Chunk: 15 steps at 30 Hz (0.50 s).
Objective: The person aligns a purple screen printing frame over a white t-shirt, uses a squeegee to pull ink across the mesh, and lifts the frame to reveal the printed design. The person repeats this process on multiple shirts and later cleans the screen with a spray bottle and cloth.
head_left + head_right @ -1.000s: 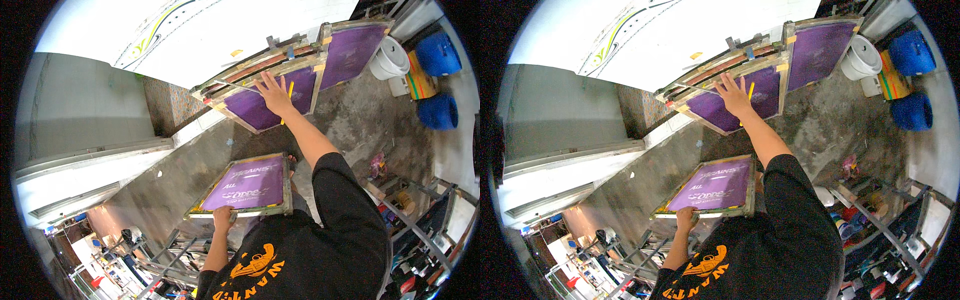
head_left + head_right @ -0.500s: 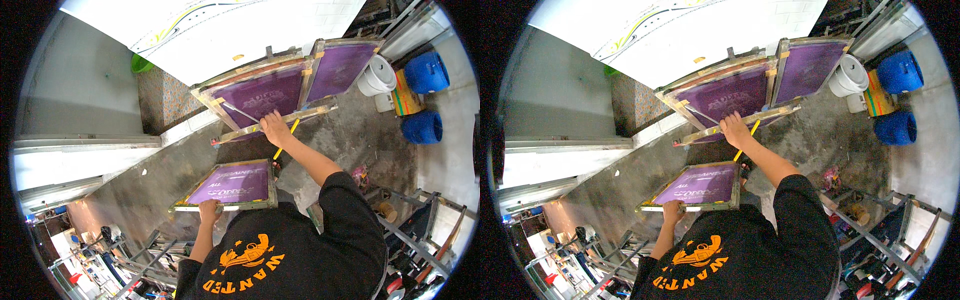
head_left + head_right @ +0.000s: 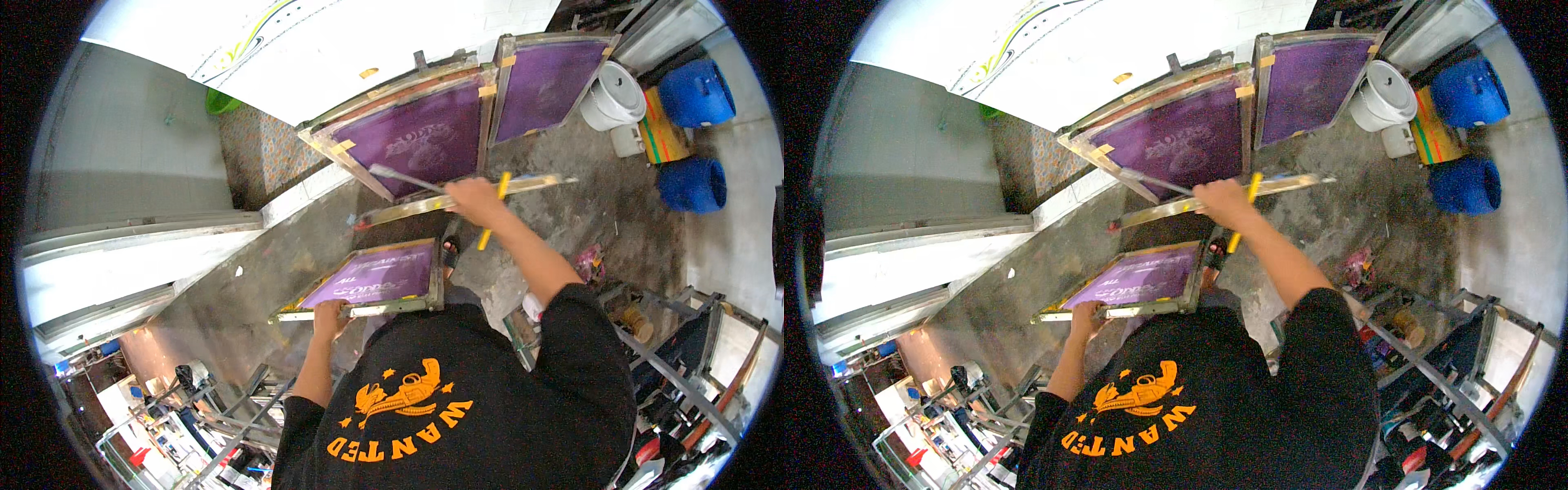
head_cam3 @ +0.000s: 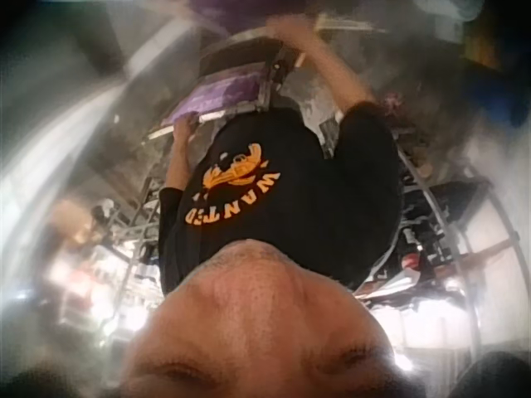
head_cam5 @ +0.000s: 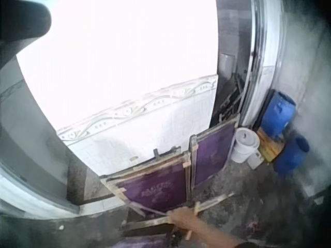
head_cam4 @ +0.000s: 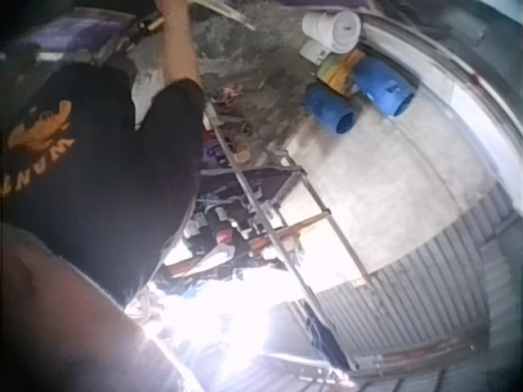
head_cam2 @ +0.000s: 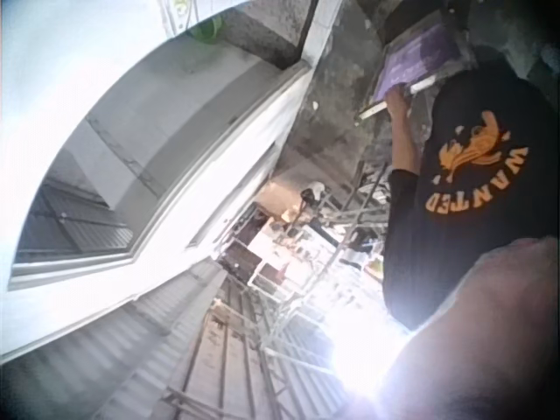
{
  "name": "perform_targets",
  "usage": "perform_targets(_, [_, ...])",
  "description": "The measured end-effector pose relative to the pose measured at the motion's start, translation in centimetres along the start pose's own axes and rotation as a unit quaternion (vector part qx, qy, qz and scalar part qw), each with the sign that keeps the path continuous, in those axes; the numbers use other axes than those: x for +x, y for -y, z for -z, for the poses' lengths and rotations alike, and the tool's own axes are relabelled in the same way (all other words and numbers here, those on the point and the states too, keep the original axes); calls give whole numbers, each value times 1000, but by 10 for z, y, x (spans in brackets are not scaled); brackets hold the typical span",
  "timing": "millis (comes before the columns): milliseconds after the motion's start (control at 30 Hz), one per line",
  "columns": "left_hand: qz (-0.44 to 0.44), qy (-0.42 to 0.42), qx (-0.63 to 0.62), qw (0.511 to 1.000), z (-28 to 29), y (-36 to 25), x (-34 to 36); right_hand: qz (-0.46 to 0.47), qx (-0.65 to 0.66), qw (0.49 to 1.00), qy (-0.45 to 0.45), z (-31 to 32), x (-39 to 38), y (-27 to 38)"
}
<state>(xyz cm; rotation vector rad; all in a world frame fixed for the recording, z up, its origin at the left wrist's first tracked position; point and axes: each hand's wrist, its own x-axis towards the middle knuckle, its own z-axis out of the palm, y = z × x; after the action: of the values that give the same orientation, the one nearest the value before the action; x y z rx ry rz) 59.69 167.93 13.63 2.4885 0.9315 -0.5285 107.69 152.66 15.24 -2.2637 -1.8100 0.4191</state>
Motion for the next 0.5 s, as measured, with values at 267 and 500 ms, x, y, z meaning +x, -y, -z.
perform_targets(267, [-1,35,40,999,95,-34,23,-258,95,948,-159,67,-210,-5])
perform_targets(500, [14,30,153,988,146,-71,99,-511,90,828,-211,59,-287,84])
